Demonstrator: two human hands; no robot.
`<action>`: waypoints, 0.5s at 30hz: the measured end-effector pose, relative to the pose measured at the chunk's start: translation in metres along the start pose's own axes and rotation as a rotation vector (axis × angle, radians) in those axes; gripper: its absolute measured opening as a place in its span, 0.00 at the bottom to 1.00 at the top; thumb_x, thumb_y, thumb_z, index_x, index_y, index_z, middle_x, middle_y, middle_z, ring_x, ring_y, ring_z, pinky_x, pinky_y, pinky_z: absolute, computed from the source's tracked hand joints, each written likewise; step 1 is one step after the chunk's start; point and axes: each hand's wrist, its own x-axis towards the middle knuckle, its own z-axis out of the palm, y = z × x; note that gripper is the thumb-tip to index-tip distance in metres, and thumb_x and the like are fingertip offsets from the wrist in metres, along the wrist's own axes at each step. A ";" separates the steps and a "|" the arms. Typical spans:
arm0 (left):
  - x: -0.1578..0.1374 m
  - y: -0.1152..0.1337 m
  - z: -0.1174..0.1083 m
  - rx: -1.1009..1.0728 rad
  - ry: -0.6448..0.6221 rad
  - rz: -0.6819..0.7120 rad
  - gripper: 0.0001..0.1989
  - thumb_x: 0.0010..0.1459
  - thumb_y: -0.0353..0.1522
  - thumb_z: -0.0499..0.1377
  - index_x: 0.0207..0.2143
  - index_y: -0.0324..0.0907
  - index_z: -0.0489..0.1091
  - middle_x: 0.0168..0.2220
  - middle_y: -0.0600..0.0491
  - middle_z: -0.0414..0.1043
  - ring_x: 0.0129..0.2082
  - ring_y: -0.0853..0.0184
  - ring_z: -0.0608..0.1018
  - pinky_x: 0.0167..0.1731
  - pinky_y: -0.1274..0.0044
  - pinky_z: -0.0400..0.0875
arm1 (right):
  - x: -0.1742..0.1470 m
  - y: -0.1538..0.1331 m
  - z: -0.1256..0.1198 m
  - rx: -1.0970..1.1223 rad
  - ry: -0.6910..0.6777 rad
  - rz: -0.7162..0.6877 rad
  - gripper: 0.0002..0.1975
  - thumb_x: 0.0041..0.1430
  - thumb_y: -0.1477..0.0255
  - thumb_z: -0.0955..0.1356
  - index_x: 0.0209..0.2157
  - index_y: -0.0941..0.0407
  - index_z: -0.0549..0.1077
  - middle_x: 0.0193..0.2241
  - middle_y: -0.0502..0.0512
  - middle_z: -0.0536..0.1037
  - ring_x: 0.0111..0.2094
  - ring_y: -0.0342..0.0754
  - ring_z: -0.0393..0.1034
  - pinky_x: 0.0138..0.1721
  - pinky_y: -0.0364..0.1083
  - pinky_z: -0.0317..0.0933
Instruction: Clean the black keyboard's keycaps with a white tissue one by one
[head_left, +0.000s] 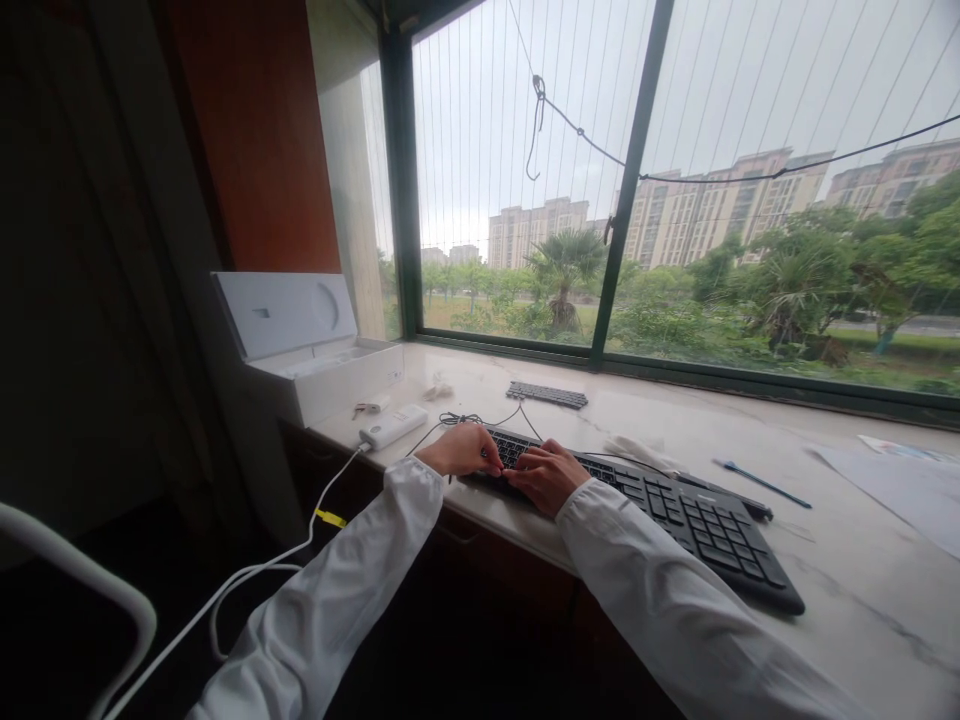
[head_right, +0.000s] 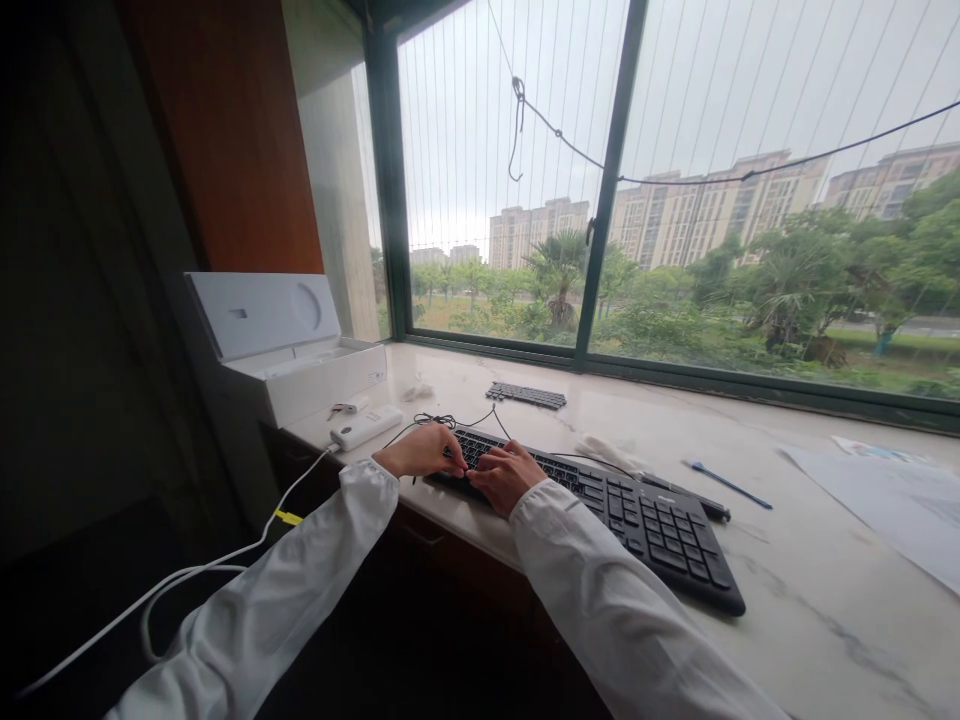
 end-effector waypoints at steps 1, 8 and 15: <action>0.001 0.002 -0.001 0.024 -0.002 0.000 0.07 0.44 0.36 0.68 0.29 0.48 0.81 0.27 0.56 0.79 0.29 0.69 0.77 0.30 0.82 0.67 | 0.001 -0.001 -0.001 -0.006 -0.007 -0.002 0.11 0.64 0.68 0.63 0.38 0.47 0.78 0.30 0.49 0.79 0.33 0.45 0.69 0.38 0.50 0.49; 0.007 0.005 -0.004 0.049 -0.038 0.034 0.07 0.42 0.35 0.68 0.28 0.46 0.81 0.28 0.55 0.79 0.30 0.68 0.77 0.32 0.82 0.69 | 0.003 -0.001 -0.006 -0.004 -0.029 -0.027 0.12 0.64 0.68 0.63 0.37 0.48 0.79 0.29 0.50 0.79 0.33 0.47 0.69 0.38 0.50 0.50; -0.001 -0.004 0.003 -0.172 -0.073 -0.034 0.10 0.46 0.36 0.67 0.32 0.43 0.81 0.26 0.54 0.78 0.21 0.73 0.72 0.20 0.82 0.63 | 0.000 -0.001 0.003 0.043 -0.020 -0.020 0.12 0.64 0.69 0.63 0.39 0.47 0.79 0.32 0.50 0.80 0.35 0.46 0.70 0.39 0.51 0.51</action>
